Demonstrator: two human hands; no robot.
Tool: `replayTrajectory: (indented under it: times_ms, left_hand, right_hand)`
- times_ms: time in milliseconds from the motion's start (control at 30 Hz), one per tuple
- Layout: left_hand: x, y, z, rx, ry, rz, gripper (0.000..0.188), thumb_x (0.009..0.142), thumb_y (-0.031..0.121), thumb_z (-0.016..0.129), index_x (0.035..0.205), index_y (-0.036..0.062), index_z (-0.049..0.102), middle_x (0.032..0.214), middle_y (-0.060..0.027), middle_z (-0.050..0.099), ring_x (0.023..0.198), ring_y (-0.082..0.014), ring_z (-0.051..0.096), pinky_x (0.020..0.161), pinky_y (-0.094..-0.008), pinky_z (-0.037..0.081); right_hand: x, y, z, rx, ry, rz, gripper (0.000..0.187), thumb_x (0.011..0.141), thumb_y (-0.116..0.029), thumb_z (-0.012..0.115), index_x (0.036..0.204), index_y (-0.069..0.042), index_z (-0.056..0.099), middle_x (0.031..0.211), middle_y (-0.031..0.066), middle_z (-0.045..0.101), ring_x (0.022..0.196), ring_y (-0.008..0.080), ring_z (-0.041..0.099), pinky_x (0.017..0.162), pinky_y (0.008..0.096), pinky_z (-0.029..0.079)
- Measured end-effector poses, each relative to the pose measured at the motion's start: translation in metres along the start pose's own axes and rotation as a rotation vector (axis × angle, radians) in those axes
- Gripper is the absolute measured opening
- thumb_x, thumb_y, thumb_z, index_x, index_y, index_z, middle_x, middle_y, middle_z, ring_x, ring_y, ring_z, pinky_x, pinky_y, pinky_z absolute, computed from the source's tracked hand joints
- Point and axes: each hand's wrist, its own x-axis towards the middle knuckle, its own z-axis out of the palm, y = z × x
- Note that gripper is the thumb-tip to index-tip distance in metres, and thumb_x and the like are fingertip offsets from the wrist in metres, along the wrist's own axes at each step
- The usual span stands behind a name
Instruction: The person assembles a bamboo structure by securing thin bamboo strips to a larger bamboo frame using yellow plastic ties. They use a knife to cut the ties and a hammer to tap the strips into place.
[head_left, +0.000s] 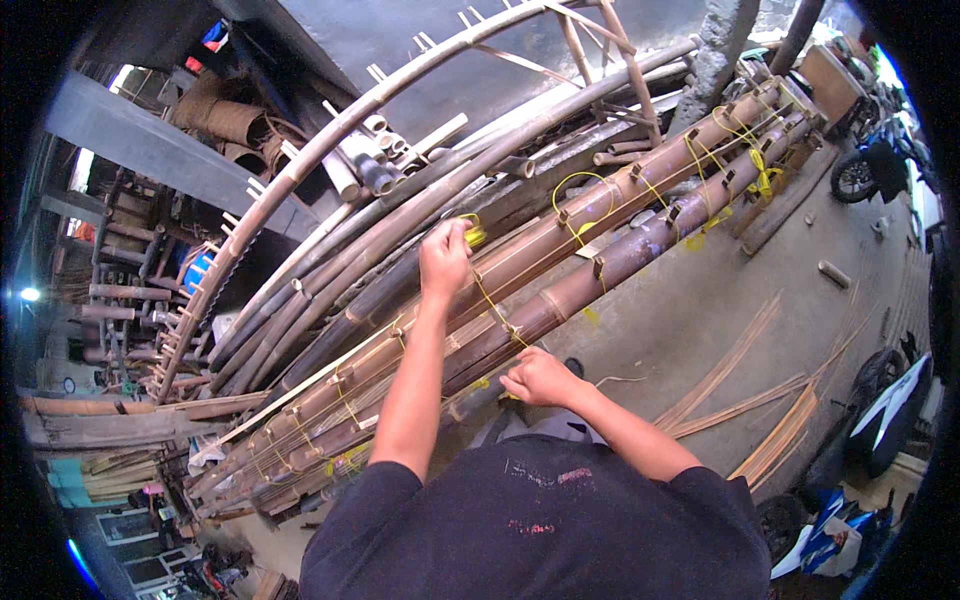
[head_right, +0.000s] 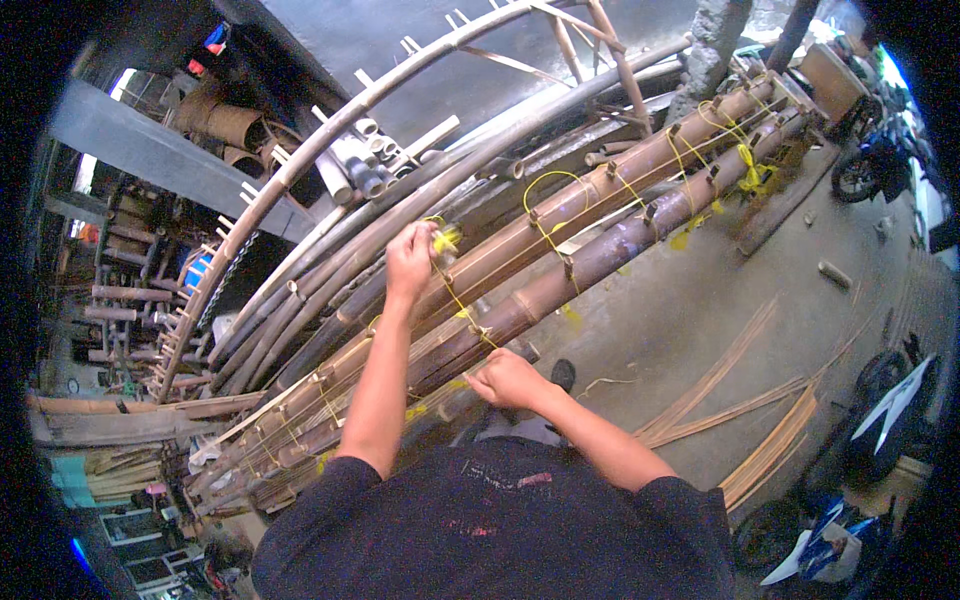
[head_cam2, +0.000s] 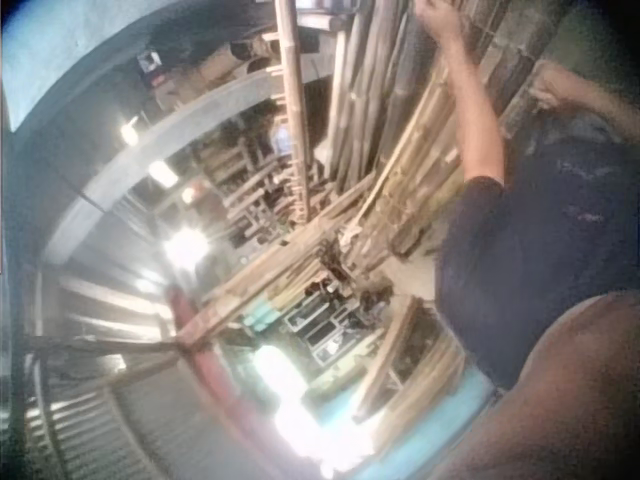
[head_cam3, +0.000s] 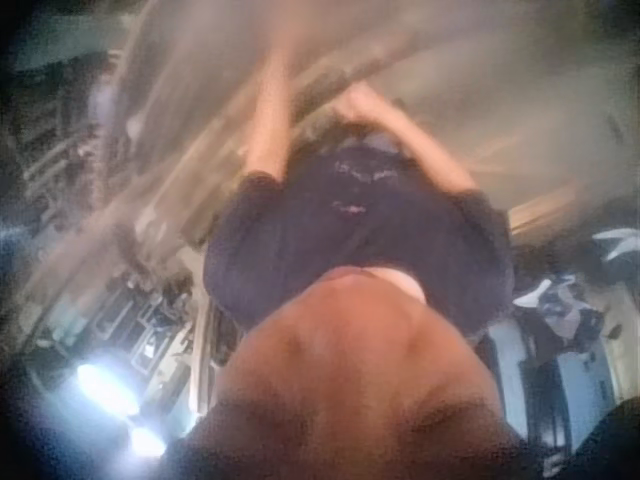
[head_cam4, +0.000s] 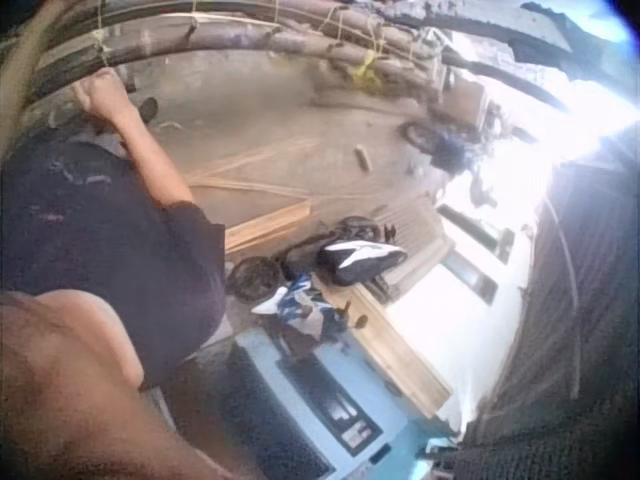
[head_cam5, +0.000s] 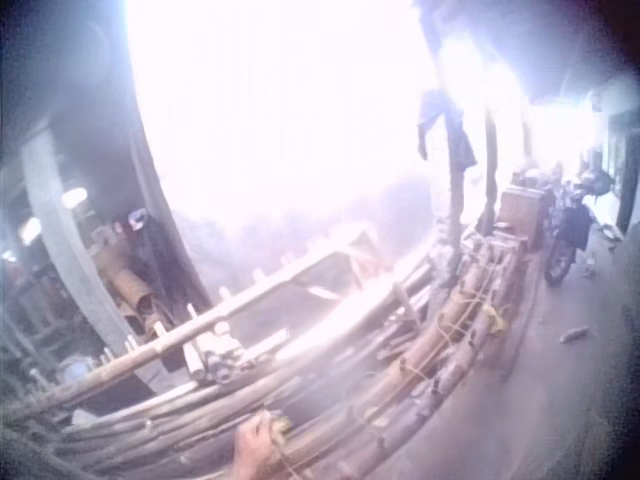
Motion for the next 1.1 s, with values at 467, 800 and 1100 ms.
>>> replayTrajectory:
  times_ms: [467,800,1100]
  left_hand:
    - [-0.100,-0.066,-0.171,0.703,-0.213,-0.164,0.034,0.100,0.027,0.047,0.106,-0.0017,0.065,0.109,-0.0319,0.066,0.105,-0.0470,0.065,0.088,-0.0545,0.053]
    - [-0.179,-0.229,-0.126,0.305,0.042,0.312,0.035,0.094,0.036,0.062,0.121,0.0142,0.063,0.104,-0.0194,0.071,0.105,-0.0428,0.064,0.101,-0.0647,0.034]
    - [-0.166,-0.156,-0.161,0.415,-0.262,-0.239,0.037,0.102,0.042,0.049,0.101,0.0129,0.070,0.101,-0.0183,0.072,0.103,-0.0413,0.066,0.104,-0.0673,0.030]
  right_hand:
    - [0.023,-0.086,0.150,0.665,-0.107,0.307,0.038,0.095,-0.035,0.065,0.122,-0.008,0.065,0.103,0.0134,0.069,0.097,0.0253,0.065,0.087,0.0418,0.052]
    - [0.209,-0.182,0.130,0.429,0.461,0.189,0.039,0.101,-0.035,0.050,0.085,-0.004,0.067,0.083,0.0122,0.068,0.084,0.0281,0.063,0.079,0.0420,0.048]
    - [0.208,-0.125,0.061,0.751,0.039,0.290,0.051,0.104,-0.042,0.051,0.077,0.000,0.061,0.068,0.0046,0.059,0.064,0.0183,0.051,0.063,0.0371,0.046]
